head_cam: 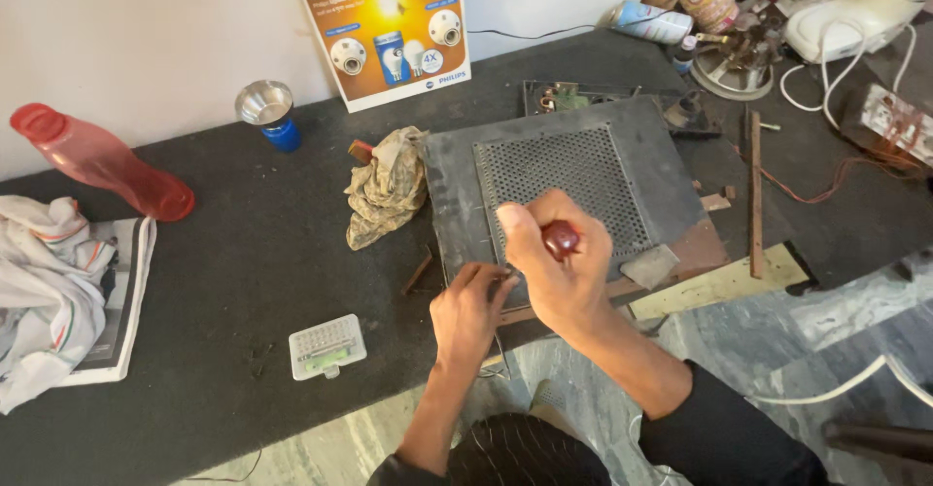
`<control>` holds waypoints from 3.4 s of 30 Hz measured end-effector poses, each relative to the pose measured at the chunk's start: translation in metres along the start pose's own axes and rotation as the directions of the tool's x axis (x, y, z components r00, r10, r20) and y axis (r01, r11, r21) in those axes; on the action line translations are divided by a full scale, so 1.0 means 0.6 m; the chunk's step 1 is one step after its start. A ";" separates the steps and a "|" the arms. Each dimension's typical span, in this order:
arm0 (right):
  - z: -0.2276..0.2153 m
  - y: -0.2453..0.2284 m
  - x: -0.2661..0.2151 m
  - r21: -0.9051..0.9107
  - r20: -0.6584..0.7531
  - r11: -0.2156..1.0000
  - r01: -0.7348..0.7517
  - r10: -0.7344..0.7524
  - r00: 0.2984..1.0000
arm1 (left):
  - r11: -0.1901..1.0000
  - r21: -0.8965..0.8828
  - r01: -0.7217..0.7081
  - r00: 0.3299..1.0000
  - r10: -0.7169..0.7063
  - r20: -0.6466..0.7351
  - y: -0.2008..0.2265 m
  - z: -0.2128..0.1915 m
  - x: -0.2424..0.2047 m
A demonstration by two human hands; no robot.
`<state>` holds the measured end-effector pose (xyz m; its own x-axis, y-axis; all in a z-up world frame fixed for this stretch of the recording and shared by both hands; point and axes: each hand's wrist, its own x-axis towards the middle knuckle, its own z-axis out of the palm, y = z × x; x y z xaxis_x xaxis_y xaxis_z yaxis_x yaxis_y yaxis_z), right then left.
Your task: The person uses a red-handled screwdriver to tighten screws on a circular speaker-like component mounted on a metal base. They then place a perforated metal grille over the component and secure it with additional screws. The person handles small screws and a screwdriver throughout the process.
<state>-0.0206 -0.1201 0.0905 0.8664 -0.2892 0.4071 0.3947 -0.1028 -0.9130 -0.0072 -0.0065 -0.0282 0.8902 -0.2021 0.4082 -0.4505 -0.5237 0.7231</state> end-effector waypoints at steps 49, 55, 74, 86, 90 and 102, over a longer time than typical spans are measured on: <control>0.006 0.000 -0.008 0.021 -0.042 0.993 0.112 -0.111 0.993 | 0.997 -0.055 -0.062 0.986 0.070 0.154 -0.020 -0.016 0.014; -0.004 -0.022 0.002 0.017 0.225 0.999 0.038 -0.041 0.973 | 0.994 0.000 -0.107 0.983 0.106 0.148 -0.016 -0.018 0.017; -0.003 0.003 -0.004 0.153 0.031 0.979 0.138 -0.144 0.989 | 0.992 -0.125 -0.033 0.989 0.051 0.142 -0.047 -0.017 0.006; -0.028 -0.042 0.016 0.176 0.513 0.978 -0.111 0.005 0.859 | 0.994 -0.001 0.113 0.993 -0.113 0.026 -0.026 0.008 -0.017; -0.032 -0.070 0.019 0.091 0.607 0.989 -0.116 0.037 0.793 | 0.989 -0.049 0.140 0.989 -0.137 0.054 -0.032 0.002 -0.017; -0.071 -0.065 0.034 -0.157 0.501 0.931 0.329 -0.212 0.839 | 0.994 0.013 0.109 0.994 -0.110 0.015 -0.036 0.011 -0.018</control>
<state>-0.0311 -0.1629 0.1332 0.7967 0.2558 0.5476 0.6044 -0.3406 -0.7202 -0.0068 0.0018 -0.0518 0.9352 -0.1561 0.3180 -0.3495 -0.5531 0.7563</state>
